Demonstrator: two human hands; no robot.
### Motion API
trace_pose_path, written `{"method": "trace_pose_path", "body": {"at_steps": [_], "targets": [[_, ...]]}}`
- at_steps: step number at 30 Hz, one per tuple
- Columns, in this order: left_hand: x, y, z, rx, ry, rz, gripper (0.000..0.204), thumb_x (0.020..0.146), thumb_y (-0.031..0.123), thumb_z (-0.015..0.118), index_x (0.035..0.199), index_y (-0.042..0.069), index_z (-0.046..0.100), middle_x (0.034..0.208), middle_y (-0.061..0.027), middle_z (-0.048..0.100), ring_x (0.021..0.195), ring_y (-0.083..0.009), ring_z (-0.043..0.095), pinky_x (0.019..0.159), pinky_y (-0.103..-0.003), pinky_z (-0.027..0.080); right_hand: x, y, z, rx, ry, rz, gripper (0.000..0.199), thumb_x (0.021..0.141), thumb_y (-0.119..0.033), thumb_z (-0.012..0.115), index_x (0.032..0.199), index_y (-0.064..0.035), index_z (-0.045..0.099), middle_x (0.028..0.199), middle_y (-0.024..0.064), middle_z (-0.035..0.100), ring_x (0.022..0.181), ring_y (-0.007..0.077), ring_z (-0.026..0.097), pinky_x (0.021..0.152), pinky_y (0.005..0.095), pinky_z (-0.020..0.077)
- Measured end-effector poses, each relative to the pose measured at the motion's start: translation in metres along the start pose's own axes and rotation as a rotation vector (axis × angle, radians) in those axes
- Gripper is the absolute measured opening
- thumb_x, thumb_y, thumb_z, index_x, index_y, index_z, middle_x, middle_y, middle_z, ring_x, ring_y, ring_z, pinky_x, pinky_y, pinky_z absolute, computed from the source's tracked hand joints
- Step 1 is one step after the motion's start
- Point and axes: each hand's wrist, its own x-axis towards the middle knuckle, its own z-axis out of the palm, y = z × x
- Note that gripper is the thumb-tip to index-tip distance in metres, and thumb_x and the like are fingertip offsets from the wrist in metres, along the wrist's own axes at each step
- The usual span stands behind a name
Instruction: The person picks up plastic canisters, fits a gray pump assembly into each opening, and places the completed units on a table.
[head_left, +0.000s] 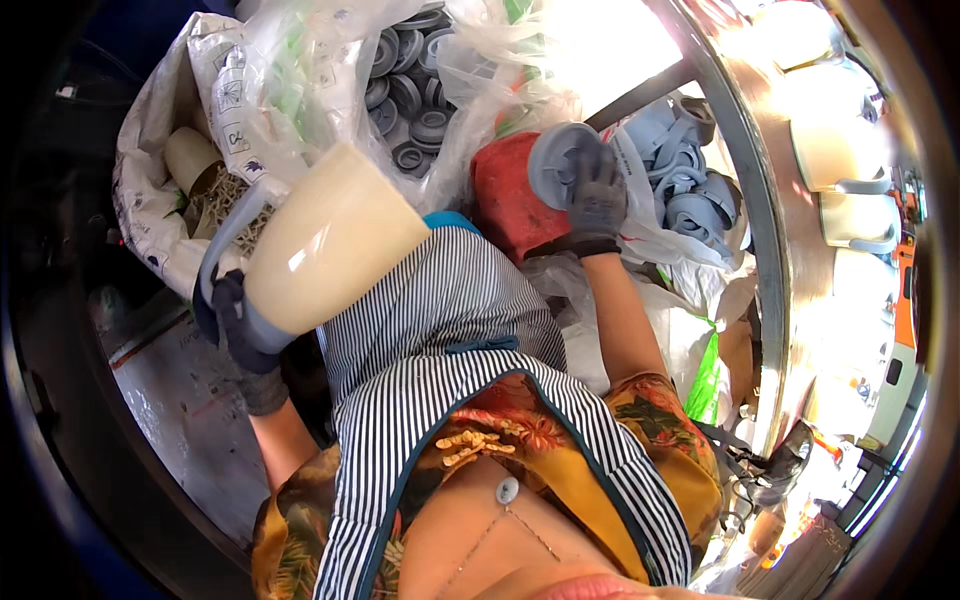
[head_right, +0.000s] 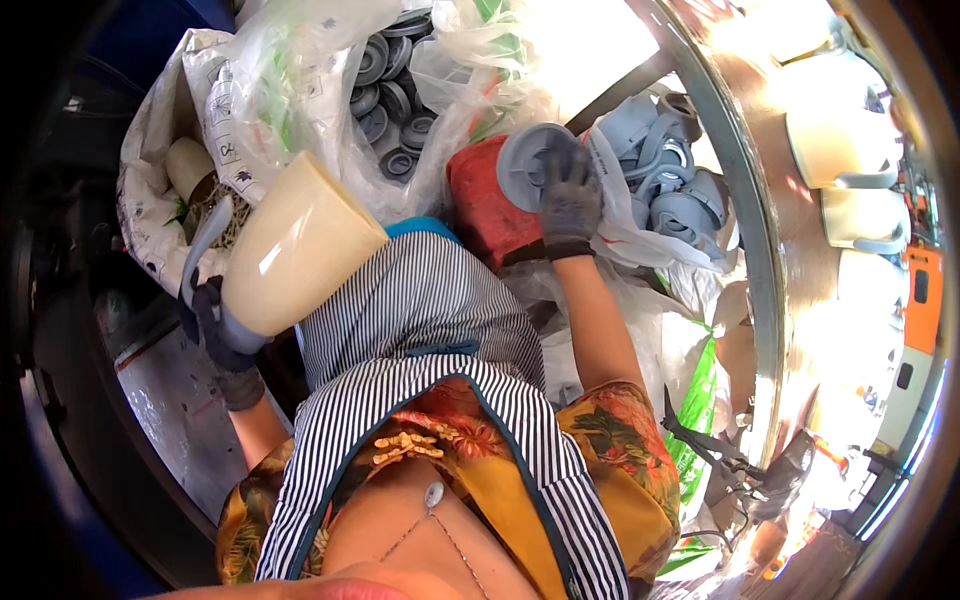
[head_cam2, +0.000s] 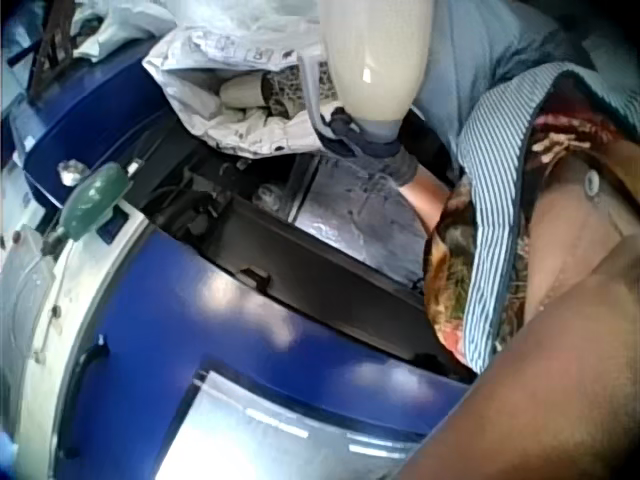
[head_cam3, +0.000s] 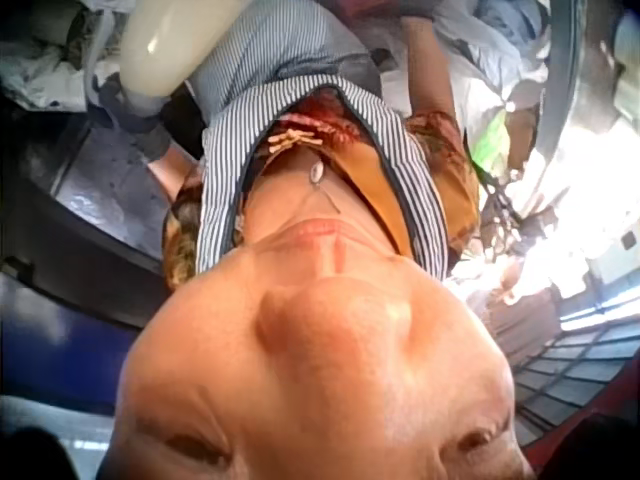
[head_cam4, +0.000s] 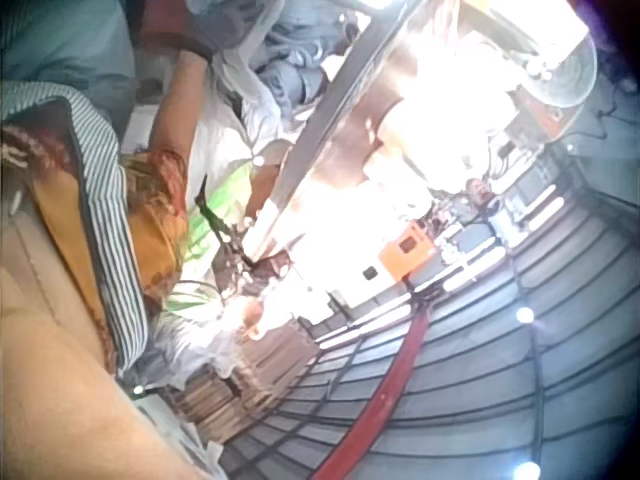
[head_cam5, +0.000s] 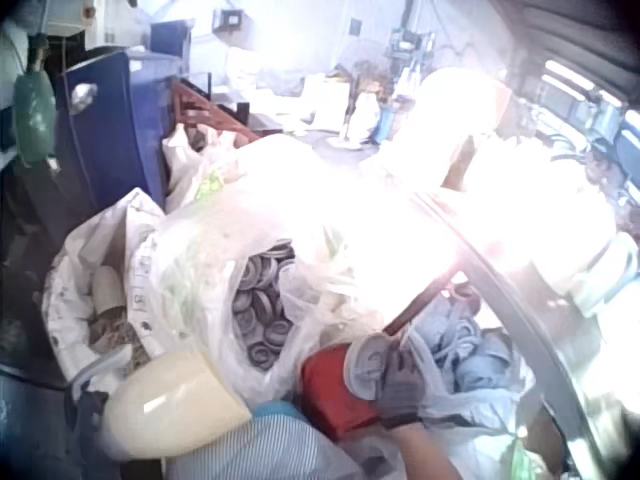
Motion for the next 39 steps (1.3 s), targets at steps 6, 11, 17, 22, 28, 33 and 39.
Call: {"method": "trace_pose_path", "body": {"at_steps": [6, 11, 17, 22, 28, 33, 39], "targets": [[-0.036, 0.019, 0.040, 0.316, -0.025, 0.182, 0.029, 0.099, 0.019, 0.052, 0.122, 0.001, 0.051, 0.094, -0.0052, 0.056, 0.086, -0.0149, 0.053, 0.079, -0.031, 0.045, 0.021, 0.011, 0.015, 0.213, -0.267, -0.289, 0.048, 0.084, -0.025, 0.060, 0.131, -0.0171, 0.054, 0.135, 0.0163, 0.051, 0.118, 0.0361, 0.055, 0.100, 0.0492, 0.0428], [-0.050, 0.022, 0.032, 0.448, 0.025, 0.218, 0.033, 0.098, 0.021, 0.053, 0.124, 0.001, 0.052, 0.093, -0.0063, 0.059, 0.085, -0.0154, 0.056, 0.079, -0.031, 0.046, 0.051, -0.022, -0.009, 0.065, -0.453, -0.120, 0.060, 0.080, -0.054, 0.062, 0.127, -0.0168, 0.054, 0.127, 0.0195, 0.053, 0.113, 0.0375, 0.057, 0.095, 0.0537, 0.0438], [-0.042, 0.028, 0.031, 0.576, 0.017, 0.271, 0.031, 0.100, 0.023, 0.050, 0.121, 0.001, 0.056, 0.089, -0.0064, 0.063, 0.085, -0.0160, 0.060, 0.079, -0.029, 0.047, 0.041, -0.011, -0.006, 0.501, -0.374, -0.085, 0.060, 0.079, -0.038, 0.067, 0.134, -0.0175, 0.053, 0.125, 0.0195, 0.056, 0.109, 0.0364, 0.058, 0.096, 0.0498, 0.0446], [-0.050, 0.047, 0.045, 0.248, -0.103, -0.067, 0.035, 0.101, 0.019, 0.047, 0.129, -0.001, 0.054, 0.091, -0.0054, 0.059, 0.083, -0.0135, 0.057, 0.079, -0.027, 0.047, -0.005, -0.065, -0.122, 1.732, -0.170, -0.370, 0.057, 0.083, -0.024, 0.064, 0.132, 0.0032, 0.053, 0.138, 0.0187, 0.050, 0.127, 0.0318, 0.047, 0.108, 0.0425, 0.0334], [-0.033, 0.058, 0.056, 0.234, -0.329, -0.222, 0.037, 0.101, 0.021, 0.046, 0.129, -0.003, 0.052, 0.086, -0.0034, 0.056, 0.083, -0.0125, 0.057, 0.080, -0.026, 0.047, -0.023, -0.076, -0.172, 1.580, 0.050, -0.498, 0.059, 0.075, -0.021, 0.064, 0.128, 0.0022, 0.057, 0.130, 0.0220, 0.051, 0.121, 0.0351, 0.049, 0.104, 0.0428, 0.0360], [-0.035, 0.063, 0.070, 0.186, -0.431, -0.308, 0.037, 0.101, 0.021, 0.045, 0.128, -0.003, 0.051, 0.092, -0.0055, 0.061, 0.082, -0.0149, 0.062, 0.076, -0.028, 0.052, -0.039, -0.072, -0.178, 1.463, 0.142, -0.582, 0.056, 0.072, -0.024, 0.065, 0.122, 0.0012, 0.062, 0.124, 0.0209, 0.053, 0.115, 0.0349, 0.051, 0.099, 0.0435, 0.0401], [-0.044, 0.076, 0.082, 0.118, -0.365, -0.414, 0.038, 0.099, 0.021, 0.050, 0.130, -0.002, 0.052, 0.091, -0.0034, 0.061, 0.085, -0.0133, 0.061, 0.076, -0.027, 0.051, -0.051, -0.070, -0.171, 1.502, 0.133, -0.542, 0.056, 0.071, -0.023, 0.065, 0.122, 0.0019, 0.062, 0.124, 0.0212, 0.054, 0.114, 0.0346, 0.052, 0.099, 0.0425, 0.0401]]}}
